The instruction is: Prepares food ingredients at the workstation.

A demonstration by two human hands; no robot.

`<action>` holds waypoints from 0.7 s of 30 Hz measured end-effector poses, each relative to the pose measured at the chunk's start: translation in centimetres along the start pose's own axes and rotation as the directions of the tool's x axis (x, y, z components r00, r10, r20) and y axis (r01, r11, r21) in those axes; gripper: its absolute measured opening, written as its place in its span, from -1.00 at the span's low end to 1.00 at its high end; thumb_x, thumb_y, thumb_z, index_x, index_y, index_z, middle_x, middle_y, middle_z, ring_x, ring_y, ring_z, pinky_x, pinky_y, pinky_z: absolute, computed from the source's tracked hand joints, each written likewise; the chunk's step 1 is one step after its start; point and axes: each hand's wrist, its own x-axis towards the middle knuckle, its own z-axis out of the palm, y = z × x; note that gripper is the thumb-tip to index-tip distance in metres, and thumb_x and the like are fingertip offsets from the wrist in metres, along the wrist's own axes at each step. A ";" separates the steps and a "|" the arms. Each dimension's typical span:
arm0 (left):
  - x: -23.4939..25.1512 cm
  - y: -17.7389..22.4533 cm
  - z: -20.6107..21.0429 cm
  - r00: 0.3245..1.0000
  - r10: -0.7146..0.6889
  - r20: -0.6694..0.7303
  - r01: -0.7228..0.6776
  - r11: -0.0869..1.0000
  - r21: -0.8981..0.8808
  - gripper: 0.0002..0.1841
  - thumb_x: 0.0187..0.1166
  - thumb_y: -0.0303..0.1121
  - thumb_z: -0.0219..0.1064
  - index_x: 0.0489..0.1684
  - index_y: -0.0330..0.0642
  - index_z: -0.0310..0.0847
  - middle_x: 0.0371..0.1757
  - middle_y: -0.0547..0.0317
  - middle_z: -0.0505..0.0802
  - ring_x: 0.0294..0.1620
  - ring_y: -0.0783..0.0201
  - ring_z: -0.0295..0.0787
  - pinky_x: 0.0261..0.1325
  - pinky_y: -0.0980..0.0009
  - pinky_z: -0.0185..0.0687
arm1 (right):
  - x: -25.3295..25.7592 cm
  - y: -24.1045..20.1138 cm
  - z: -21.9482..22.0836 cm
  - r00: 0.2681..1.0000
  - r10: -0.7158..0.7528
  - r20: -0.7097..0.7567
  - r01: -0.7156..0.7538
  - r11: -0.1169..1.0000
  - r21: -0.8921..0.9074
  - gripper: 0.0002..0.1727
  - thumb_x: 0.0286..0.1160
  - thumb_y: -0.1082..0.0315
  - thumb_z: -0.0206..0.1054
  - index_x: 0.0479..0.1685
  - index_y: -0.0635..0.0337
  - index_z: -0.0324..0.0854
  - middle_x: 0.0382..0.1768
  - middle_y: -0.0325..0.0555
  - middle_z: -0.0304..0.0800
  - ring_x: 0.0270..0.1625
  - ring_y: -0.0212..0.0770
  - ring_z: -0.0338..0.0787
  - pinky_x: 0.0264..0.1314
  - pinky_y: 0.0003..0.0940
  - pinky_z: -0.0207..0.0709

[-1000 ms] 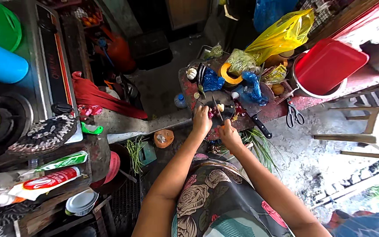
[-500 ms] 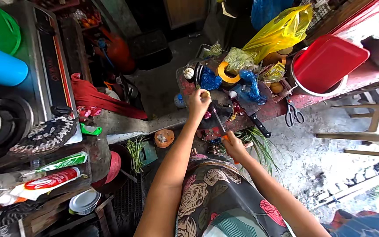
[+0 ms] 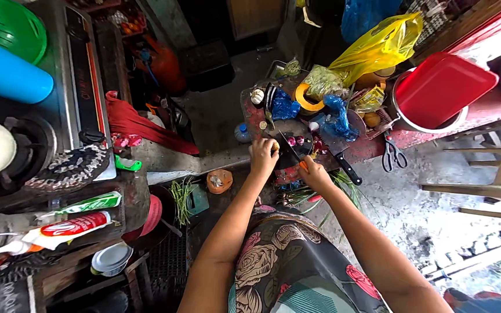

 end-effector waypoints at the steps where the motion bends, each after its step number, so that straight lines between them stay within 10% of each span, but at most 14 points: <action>1: -0.2 -0.1 0.6 1.000 0.027 -0.016 -0.026 0.999 0.039 -0.69 0.48 -0.37 0.50 0.17 -0.18 0.79 0.23 -0.17 0.82 0.36 -0.24 0.65 0.40 -0.25 0.44 | -0.2 0.1 0.1 1.000 -0.007 -0.020 0.007 1.000 0.025 -0.49 0.76 0.21 0.21 0.57 0.30 0.38 0.12 0.38 0.77 0.22 0.34 0.79 0.33 0.32 0.56; 10: 0.8 2.0 0.2 0.997 0.074 0.033 -0.074 0.997 -0.018 -0.62 0.47 -0.29 0.54 0.20 -0.25 0.76 0.26 -0.25 0.77 0.36 -0.28 0.63 0.38 -0.26 0.44 | -2.3 0.5 1.0 0.956 0.025 -0.292 0.017 0.990 0.140 -0.53 0.84 0.28 0.07 0.52 0.47 0.38 0.06 0.44 0.77 0.18 0.34 0.80 0.33 0.25 0.57; 21: 5.0 5.8 4.1 0.979 0.169 0.113 -0.186 0.968 0.169 -0.79 0.46 -0.42 0.44 0.00 -0.17 0.84 0.07 0.00 0.92 0.38 -0.06 0.72 0.56 -0.24 0.27 | -2.4 1.0 -1.1 0.982 0.163 -0.100 -0.159 0.986 0.052 -0.51 0.94 0.16 -0.13 0.61 0.31 0.26 0.07 0.39 0.76 0.17 0.30 0.82 0.30 0.22 0.59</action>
